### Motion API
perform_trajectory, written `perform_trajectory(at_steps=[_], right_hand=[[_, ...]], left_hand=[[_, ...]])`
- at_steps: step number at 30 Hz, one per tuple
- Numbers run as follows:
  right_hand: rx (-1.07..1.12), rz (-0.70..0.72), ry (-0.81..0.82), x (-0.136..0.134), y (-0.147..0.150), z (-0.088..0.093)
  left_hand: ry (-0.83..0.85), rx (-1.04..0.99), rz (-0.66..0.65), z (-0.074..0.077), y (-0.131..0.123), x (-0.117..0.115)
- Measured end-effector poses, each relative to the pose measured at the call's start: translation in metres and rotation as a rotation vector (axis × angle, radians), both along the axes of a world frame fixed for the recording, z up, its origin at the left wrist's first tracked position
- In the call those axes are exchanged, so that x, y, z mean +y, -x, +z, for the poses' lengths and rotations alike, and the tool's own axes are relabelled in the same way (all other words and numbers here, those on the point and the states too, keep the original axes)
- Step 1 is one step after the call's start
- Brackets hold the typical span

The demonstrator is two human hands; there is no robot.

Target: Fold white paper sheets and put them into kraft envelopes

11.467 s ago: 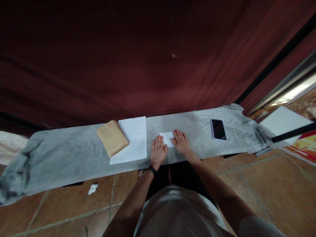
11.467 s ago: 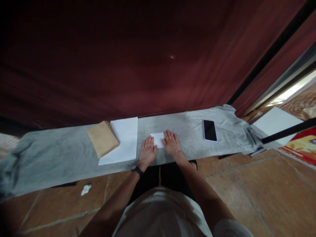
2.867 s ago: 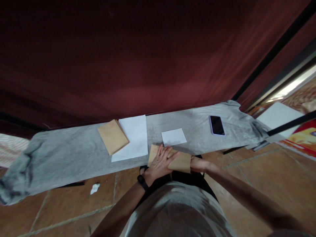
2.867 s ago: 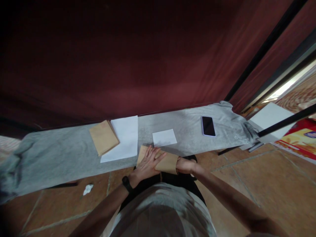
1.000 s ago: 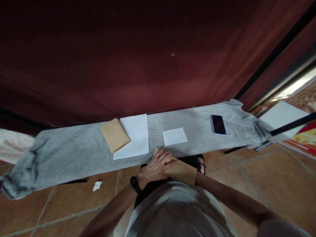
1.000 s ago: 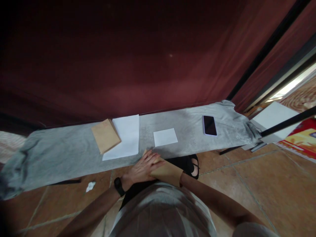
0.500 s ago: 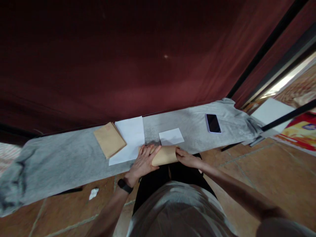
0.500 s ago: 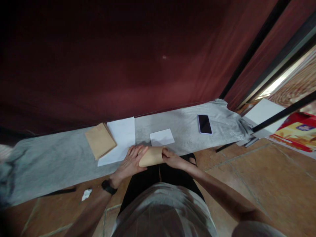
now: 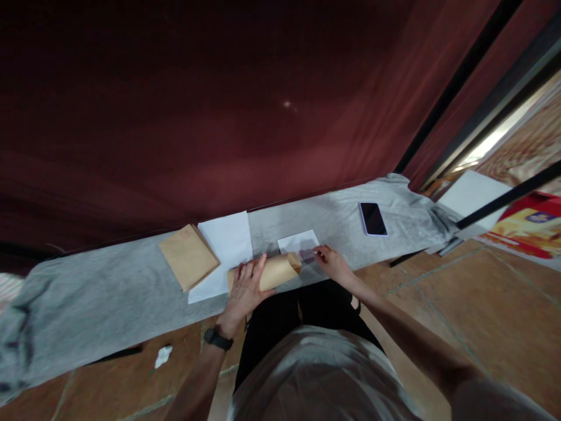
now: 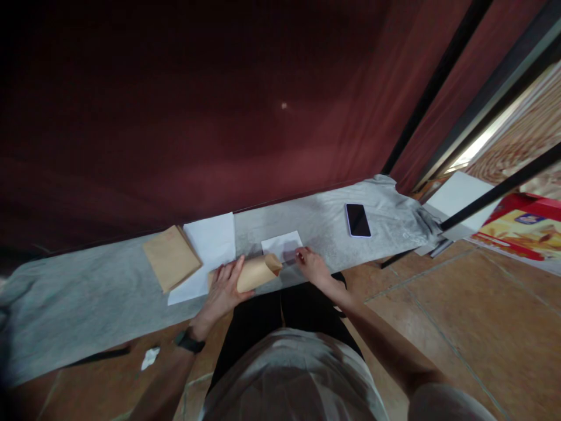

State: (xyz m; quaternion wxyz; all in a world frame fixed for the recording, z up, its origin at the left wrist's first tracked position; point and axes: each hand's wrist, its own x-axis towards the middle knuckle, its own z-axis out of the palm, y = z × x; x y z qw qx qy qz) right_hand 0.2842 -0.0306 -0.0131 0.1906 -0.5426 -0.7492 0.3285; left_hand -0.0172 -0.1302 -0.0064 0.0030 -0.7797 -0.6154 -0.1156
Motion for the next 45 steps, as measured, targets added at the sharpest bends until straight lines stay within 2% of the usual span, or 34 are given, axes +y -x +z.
perform_trajectory(at_steps=[4,10,13,17,23,27,29,32,39,45], right_hand=[[-0.194,-0.176,-0.071,0.021,0.013,-0.006],[-0.289,-0.306,-0.04,0.037,0.038,-0.014],[-0.093,-0.364,-0.025,0.043,0.035,-0.021],[0.165,-0.372,-0.045,0.044,0.019,-0.028],[0.435,-0.442,-0.127,0.027,-0.003,-0.025],[0.718,-0.416,-0.153,0.006,-0.008,-0.02],[0.768,-0.416,-0.141,-0.003,-0.009,-0.018],[0.727,-0.394,-0.132,-0.012,-0.012,-0.016],[0.52,-0.18,-0.078,-0.012,-0.023,-0.013],[0.342,-0.068,-0.096,-0.005,-0.041,0.001]], left_hand=[[-0.01,0.015,0.055,-0.006,0.0,-0.002],[-0.005,-0.017,0.098,-0.008,-0.003,0.0],[-0.003,-0.028,0.107,-0.008,-0.003,0.0],[-0.005,-0.031,0.117,-0.009,-0.002,0.0],[-0.012,-0.052,0.132,-0.011,-0.002,-0.001],[-0.017,-0.05,0.14,-0.014,-0.002,0.0],[-0.023,-0.046,0.144,-0.015,-0.002,0.0],[-0.038,-0.042,0.146,-0.017,-0.002,0.0],[-0.068,-0.007,0.138,-0.016,-0.004,-0.002],[-0.079,0.04,0.146,-0.01,-0.007,-0.004]])
